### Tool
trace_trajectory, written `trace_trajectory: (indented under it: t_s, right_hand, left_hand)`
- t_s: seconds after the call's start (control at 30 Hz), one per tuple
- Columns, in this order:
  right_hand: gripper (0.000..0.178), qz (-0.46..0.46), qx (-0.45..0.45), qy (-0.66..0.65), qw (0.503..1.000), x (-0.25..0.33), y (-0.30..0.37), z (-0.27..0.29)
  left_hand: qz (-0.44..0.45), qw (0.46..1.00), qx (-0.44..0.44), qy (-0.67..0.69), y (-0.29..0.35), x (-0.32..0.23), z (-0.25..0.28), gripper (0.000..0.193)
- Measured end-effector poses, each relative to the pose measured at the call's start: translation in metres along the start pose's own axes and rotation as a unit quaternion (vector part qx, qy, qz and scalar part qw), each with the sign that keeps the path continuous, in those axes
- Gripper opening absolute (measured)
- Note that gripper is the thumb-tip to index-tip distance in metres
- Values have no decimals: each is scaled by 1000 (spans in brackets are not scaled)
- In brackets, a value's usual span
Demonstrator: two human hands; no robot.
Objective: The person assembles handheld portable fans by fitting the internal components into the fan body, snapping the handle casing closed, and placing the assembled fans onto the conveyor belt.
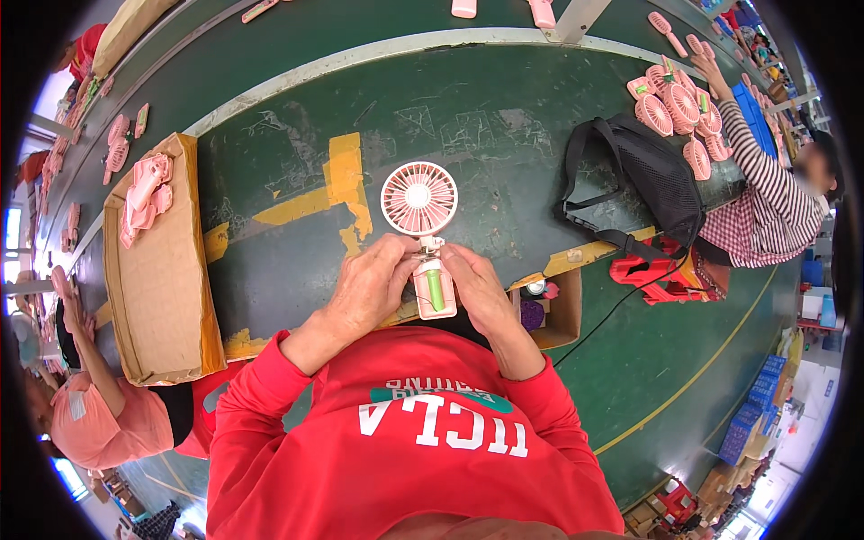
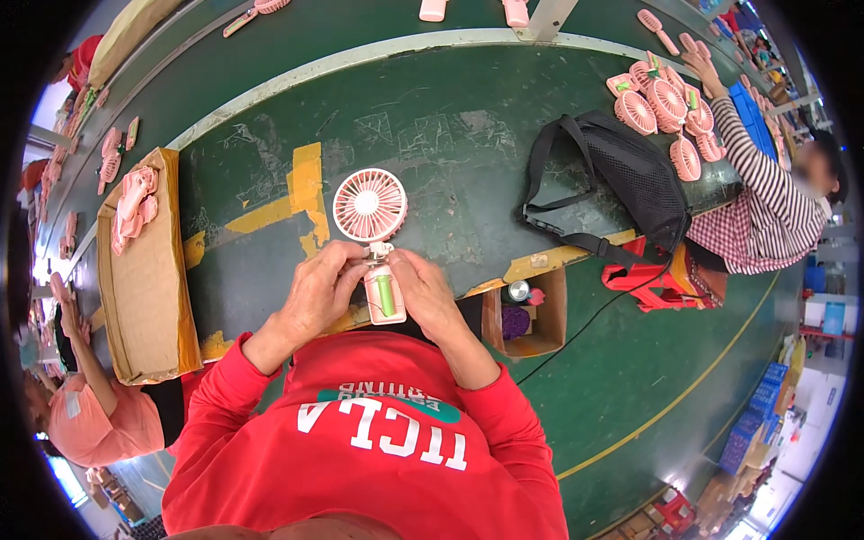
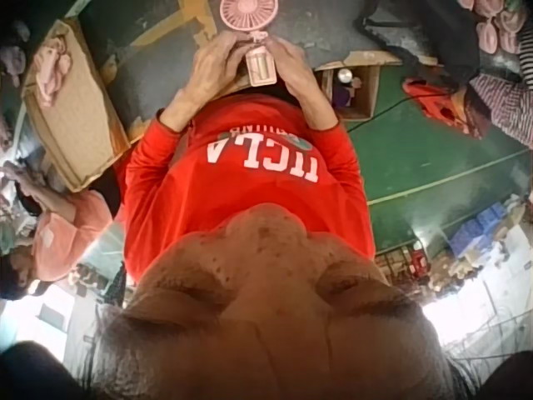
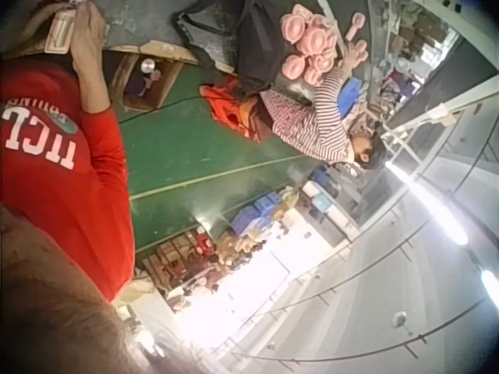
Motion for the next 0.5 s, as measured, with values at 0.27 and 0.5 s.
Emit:
trace_trajectory:
  t_s: [0.27, 0.5]
  right_hand:
    - [32, 29, 79, -40, 996, 11, 9, -8]
    - [36, 38, 50, 9, 998, 9, 9, -9]
  left_hand:
    - [-124, 989, 44, -70, 1, 0, 3, 35]
    - [-115, 975, 123, -143, 3, -3, 0, 45]
Point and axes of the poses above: each hand's wrist, its own y-axis away from the middle knuckle, its own z-axis out of the back of the hand, x = y × z, the point moved 2 cm from there along -y, towards the middle knuckle, and after that the axes turned 6 degrees about -x, right-handed, at the moved point
